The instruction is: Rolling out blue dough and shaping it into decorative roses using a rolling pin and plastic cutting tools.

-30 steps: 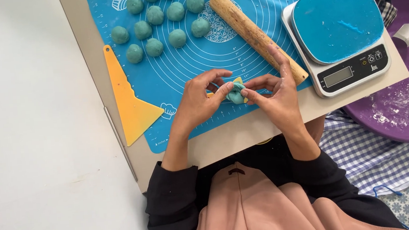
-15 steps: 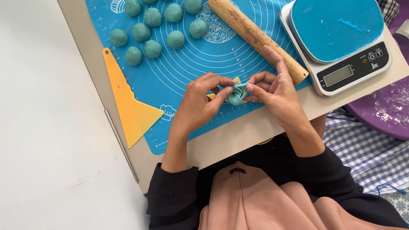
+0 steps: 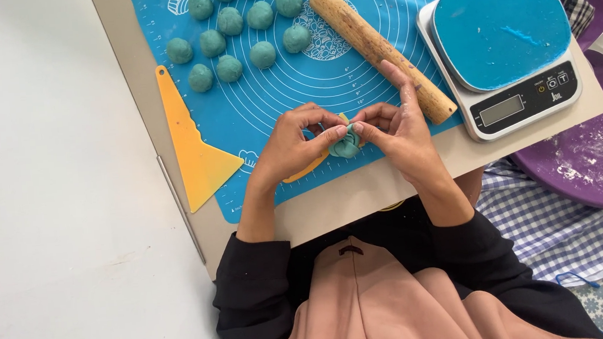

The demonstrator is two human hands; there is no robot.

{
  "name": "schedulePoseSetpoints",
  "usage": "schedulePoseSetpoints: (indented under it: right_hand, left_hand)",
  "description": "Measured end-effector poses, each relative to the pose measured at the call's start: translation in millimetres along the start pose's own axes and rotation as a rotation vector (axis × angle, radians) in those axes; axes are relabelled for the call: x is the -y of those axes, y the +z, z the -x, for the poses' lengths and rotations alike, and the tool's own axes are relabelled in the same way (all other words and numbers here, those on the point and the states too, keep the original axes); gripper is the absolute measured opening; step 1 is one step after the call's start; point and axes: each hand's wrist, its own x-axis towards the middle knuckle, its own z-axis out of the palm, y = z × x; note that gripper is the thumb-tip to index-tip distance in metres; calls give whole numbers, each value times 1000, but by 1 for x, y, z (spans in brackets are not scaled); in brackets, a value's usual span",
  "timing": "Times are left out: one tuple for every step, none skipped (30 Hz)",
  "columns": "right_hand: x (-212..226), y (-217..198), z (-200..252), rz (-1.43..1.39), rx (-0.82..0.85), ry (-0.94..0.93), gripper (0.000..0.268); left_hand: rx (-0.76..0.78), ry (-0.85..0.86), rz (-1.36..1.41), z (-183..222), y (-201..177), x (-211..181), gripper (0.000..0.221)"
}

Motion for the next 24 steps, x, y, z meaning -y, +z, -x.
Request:
schedulePoseSetpoints:
  right_hand:
    - [-1,2,-1,0,1,0,98]
    - [-1,3,-2,-2,1,-4,97]
    - [-2,5,-4,-3,0,-9,97]
    - [-3,6,-5,-3,3,-8,97]
    - [-4,7,-7,4,7,-12,97]
    - [-5,8,-7,11,11,-16,97]
    - [-6,8,-8,11,14,-14,97]
    - [-7,8,-10,15,18,-14,96]
    - [-7,7,-11,18,22,-15,96]
    - [-7,7,-12,19,25,-15,96]
    - [-7,6,-12,20,29,-10,95]
    - [-8,4,-12,21,30,-5,94]
    - [-6,3,-10,22,31,-6,94]
    - [-4,2,-9,24,38,8,94]
    - [-2,1,-7,26,44,22,94]
    - [-3,-1,-6,26,43,22,94]
    - [-3,-2,-4,32,44,35,97]
    - [-4,-3,-2,38,46,48,100]
    - [-5,-3,-2,39,45,48,100]
    - [-7,-4,-2,16,45,56,100]
    - [-9,-4,-2,-6,45,65,100]
    - [-10,-4,-2,-6,45,64,100]
    - [-12,-4,-2,-17,42,68,99]
    - [-13,-4,-2,-28,39,72,98]
  left_hand:
    - [-1,0,0,0,0,0,15]
    - [-3,-34,43,0,-1,1,14]
    - [-6,-68,87,1,-1,2,13]
    - [-9,-68,87,1,-1,4,13]
    - [-15,-106,142,1,-2,6,12]
    - [-22,-144,197,3,-2,8,12]
    - [-26,-145,198,2,-3,13,12]
    - [-21,-192,275,1,-4,17,14]
    - [-16,-239,353,-1,-5,22,16]
    - [-20,-238,353,-1,-6,24,16]
    - [-24,-246,369,-1,-7,26,16]
    - [-26,-255,385,-1,-7,28,16]
    - [-28,-254,385,0,-8,25,16]
    - [-41,-264,369,1,-9,21,16]
    - [-54,-275,352,1,-9,18,15]
    - [-52,-275,353,3,-11,15,15]
    - [-69,-288,318,4,-12,11,19]
    - [-86,-301,282,5,-15,7,23]
    - [-85,-301,282,7,-17,6,23]
    - [-87,-297,239,9,-20,6,23]
    - [-89,-292,197,10,-23,5,23]
    - [-90,-292,196,12,-24,4,23]
    - [-61,-283,185,13,-26,2,21]
    - [-33,-274,175,14,-28,0,21]
